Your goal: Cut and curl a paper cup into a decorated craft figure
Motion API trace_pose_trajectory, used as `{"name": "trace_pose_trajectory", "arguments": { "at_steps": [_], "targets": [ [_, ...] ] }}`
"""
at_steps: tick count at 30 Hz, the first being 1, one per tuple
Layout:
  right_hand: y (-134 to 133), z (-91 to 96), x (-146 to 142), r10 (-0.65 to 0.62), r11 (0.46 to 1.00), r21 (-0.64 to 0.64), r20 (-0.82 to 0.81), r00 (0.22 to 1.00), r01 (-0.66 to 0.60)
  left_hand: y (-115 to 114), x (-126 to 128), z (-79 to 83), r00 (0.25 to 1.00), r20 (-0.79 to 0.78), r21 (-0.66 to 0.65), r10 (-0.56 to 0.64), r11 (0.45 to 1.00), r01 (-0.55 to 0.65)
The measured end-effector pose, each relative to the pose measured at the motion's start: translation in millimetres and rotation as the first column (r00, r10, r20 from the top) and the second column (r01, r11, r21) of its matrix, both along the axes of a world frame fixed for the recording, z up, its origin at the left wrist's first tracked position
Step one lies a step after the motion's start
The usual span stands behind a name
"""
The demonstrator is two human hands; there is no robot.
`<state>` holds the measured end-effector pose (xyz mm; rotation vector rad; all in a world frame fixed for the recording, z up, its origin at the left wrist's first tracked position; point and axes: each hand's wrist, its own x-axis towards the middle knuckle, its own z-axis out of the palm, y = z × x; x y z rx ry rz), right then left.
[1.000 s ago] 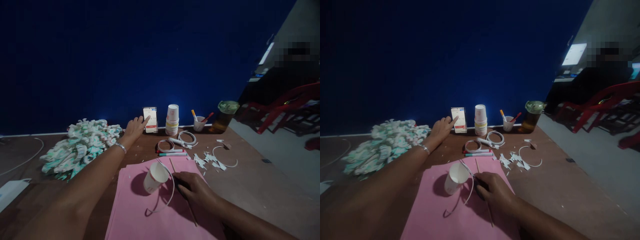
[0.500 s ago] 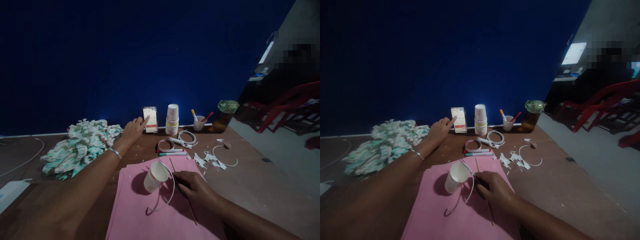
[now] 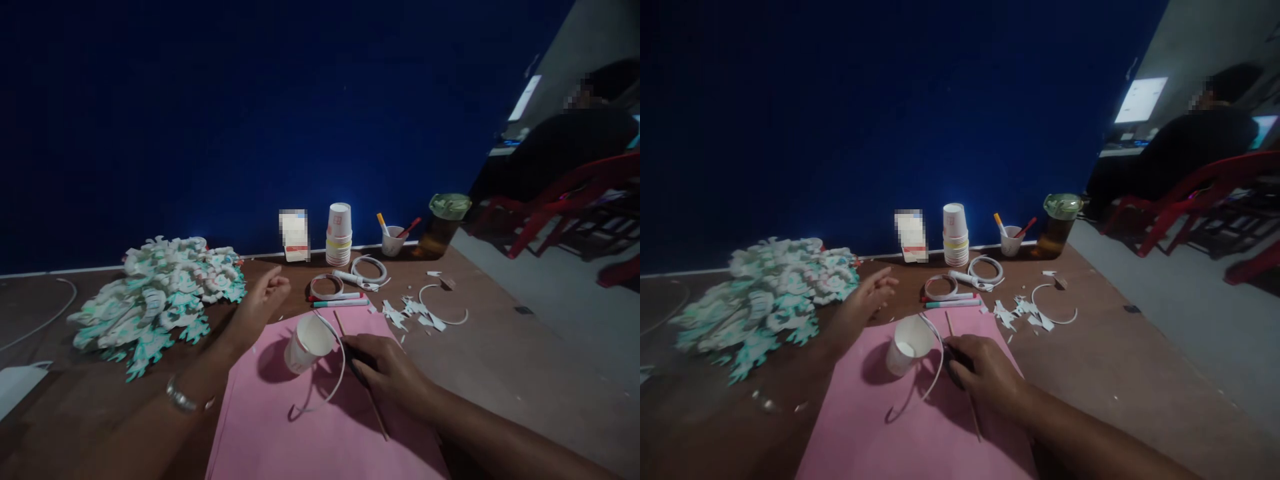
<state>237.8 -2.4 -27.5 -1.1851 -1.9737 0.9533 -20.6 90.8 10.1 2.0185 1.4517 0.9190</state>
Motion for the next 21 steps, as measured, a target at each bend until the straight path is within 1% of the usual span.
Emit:
{"name": "trace_pose_trajectory", "arguments": {
  "at_steps": [1, 2, 3, 5, 7, 9, 12, 14, 17, 21],
  "targets": [
    [-1, 1.1, 0, 0.004, 1.0, -0.006, -0.009, 1.0, -0.004, -14, -2, -5.9, 0.988, 0.152, -0.092, -0.026, 0.995, 0.04],
    [-2, 2.7, -1, 0.011, 1.0, -0.012, -0.019, 1.0, -0.011, -26, -4, -11.4, 0.971, 0.233, -0.148, -0.061, 0.984, 0.097],
    [-3, 4.5, -2, 0.019, 1.0, -0.015, -0.028, 0.999, -0.02, -37, -5, -16.1, 0.958, 0.273, -0.179, -0.088, 0.974, 0.141],
    [-6, 8.0, -3, 0.034, 0.999, -0.012, -0.037, 0.999, -0.034, -55, -5, -21.1, 0.948, 0.3, -0.256, -0.109, 0.948, 0.19],
    [-8, 10.0, -3, 0.033, 0.999, -0.005, -0.029, 0.999, -0.033, -65, -2, -20.1, 0.935, 0.323, -0.29, -0.148, 0.925, 0.247],
    [-9, 10.1, -3, 0.023, 1.0, 0.0, -0.008, 1.0, -0.023, -72, 3, -15.2, 0.932, 0.32, -0.302, -0.173, 0.913, 0.273],
    [-9, 8.6, -2, 0.03, 1.0, -0.002, 0.009, 1.0, -0.029, -78, 11, -7.4, 0.959, 0.247, -0.305, -0.141, 0.928, 0.215],
    [-9, 8.0, -1, 0.05, 0.999, -0.008, 0.006, 0.999, -0.05, -81, 16, -3.9, 0.961, 0.246, -0.293, -0.129, 0.935, 0.201],
    [-10, 7.5, -1, 0.072, 0.997, 0.008, 0.015, 0.997, -0.072, -86, 21, -0.8, 0.954, 0.264, -0.321, -0.144, 0.919, 0.228],
    [-11, 6.7, -1, 0.095, 0.995, 0.024, 0.051, 0.994, -0.097, -89, 21, 1.2, 0.933, 0.296, -0.367, -0.204, 0.878, 0.308]
  ]
}}
